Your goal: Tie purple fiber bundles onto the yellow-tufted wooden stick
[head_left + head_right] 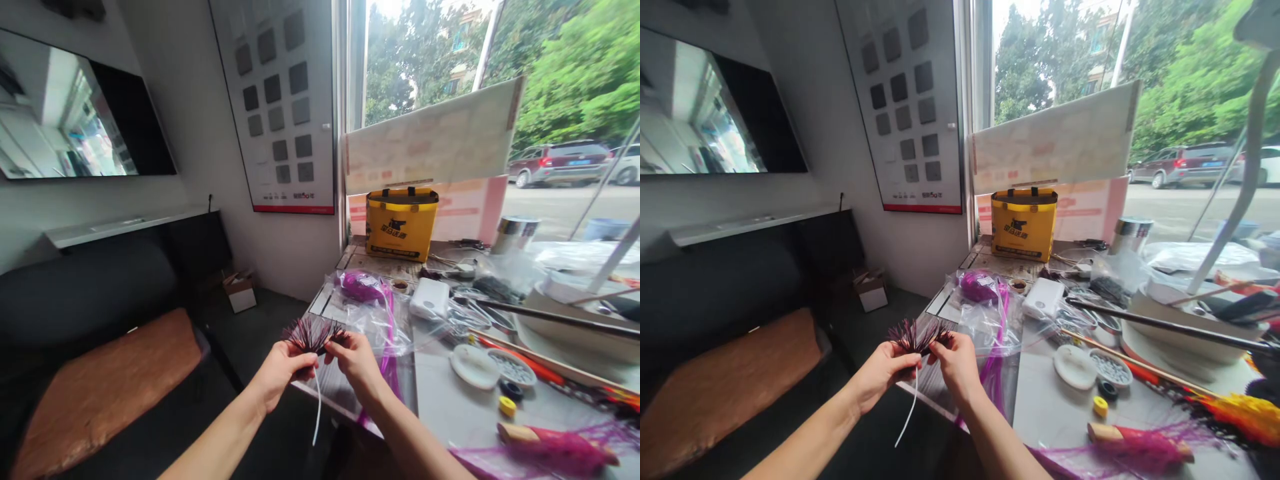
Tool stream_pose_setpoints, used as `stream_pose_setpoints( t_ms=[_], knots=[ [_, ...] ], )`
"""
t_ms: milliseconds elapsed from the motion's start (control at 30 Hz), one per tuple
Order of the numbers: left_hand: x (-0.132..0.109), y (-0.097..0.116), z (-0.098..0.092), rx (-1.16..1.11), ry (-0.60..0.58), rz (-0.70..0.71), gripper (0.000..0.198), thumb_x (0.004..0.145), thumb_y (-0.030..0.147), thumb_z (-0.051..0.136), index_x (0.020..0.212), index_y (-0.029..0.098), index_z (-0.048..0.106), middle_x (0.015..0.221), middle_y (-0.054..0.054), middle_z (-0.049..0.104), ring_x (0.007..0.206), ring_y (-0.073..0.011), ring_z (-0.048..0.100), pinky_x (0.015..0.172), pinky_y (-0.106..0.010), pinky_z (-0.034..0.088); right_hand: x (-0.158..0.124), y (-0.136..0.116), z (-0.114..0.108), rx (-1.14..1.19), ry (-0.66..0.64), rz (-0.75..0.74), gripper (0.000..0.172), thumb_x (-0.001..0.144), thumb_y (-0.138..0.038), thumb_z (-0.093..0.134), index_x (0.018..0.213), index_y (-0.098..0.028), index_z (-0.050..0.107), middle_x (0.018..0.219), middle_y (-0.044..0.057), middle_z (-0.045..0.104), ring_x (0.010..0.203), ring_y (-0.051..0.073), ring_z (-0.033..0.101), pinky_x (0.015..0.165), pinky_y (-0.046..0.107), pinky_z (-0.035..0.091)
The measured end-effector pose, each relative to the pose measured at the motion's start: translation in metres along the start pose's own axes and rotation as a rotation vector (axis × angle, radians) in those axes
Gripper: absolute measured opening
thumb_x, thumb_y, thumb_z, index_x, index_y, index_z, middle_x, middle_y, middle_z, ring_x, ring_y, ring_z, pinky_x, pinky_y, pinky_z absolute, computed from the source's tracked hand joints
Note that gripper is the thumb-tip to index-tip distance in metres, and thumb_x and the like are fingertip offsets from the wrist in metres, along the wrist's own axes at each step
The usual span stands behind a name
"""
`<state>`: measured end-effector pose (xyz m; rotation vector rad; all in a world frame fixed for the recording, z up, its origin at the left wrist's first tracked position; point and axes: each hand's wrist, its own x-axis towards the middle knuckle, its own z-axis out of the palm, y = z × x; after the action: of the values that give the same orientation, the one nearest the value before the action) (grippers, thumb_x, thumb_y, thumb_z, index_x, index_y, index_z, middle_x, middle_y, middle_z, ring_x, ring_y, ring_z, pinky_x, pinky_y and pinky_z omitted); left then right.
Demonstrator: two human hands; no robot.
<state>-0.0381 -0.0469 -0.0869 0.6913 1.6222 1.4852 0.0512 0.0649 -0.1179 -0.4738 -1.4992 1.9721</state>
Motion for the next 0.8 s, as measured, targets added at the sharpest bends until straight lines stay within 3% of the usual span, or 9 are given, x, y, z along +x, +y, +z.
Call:
stream_pose_setpoints(
  t_ms=[200,400,667,800],
  knots=[
    [0.006,-0.003,-0.006,0.102,0.011,-0.05,0.037,0.047,0.036,0.077,0.066,0.007,0.065,0.059,-0.006,0.06,0.047,-0.0105,0.051,0.05,-0.022,0.042,0.0,0.013,0.0,-0.072,0.037,0.043,0.023,0.053,-0.036,0.059,0.05,-0.013,0.057,0.042,0.002,0.055,0.04,0.009,0.042,0.045,0.021,0.026],
    [0.012,-0.005,-0.008,0.132,0.019,-0.124,0.031,0.045,0.033,0.075,0.059,0.009,0.061,0.055,-0.004,0.059,0.046,-0.0109,0.051,0.048,-0.022,0.044,0.002,0.022,-0.002,-0.121,0.083,0.078,0.019,0.057,-0.03,0.056,0.049,-0.013,0.057,0.043,0.002,0.056,0.042,0.009,0.041,0.046,0.022,0.027],
    [0.011,0.0,-0.008,0.13,0.024,-0.175,0.036,0.043,0.035,0.078,0.06,0.008,0.061,0.058,-0.005,0.06,0.048,-0.0101,0.053,0.049,-0.02,0.044,0.001,0.011,0.002,-0.243,0.1,0.163,0.026,0.077,-0.01,0.053,0.05,-0.012,0.053,0.044,-0.005,0.051,0.041,0.006,0.04,0.048,0.019,0.03],
    [0.011,0.002,-0.011,0.125,0.017,-0.183,0.035,0.044,0.033,0.078,0.061,0.008,0.061,0.059,-0.005,0.06,0.049,-0.0094,0.052,0.049,-0.02,0.045,0.001,0.005,0.003,-0.331,0.117,0.207,0.029,0.083,-0.011,0.053,0.055,-0.011,0.052,0.046,-0.007,0.048,0.041,0.005,0.04,0.048,0.018,0.033]
  ],
)
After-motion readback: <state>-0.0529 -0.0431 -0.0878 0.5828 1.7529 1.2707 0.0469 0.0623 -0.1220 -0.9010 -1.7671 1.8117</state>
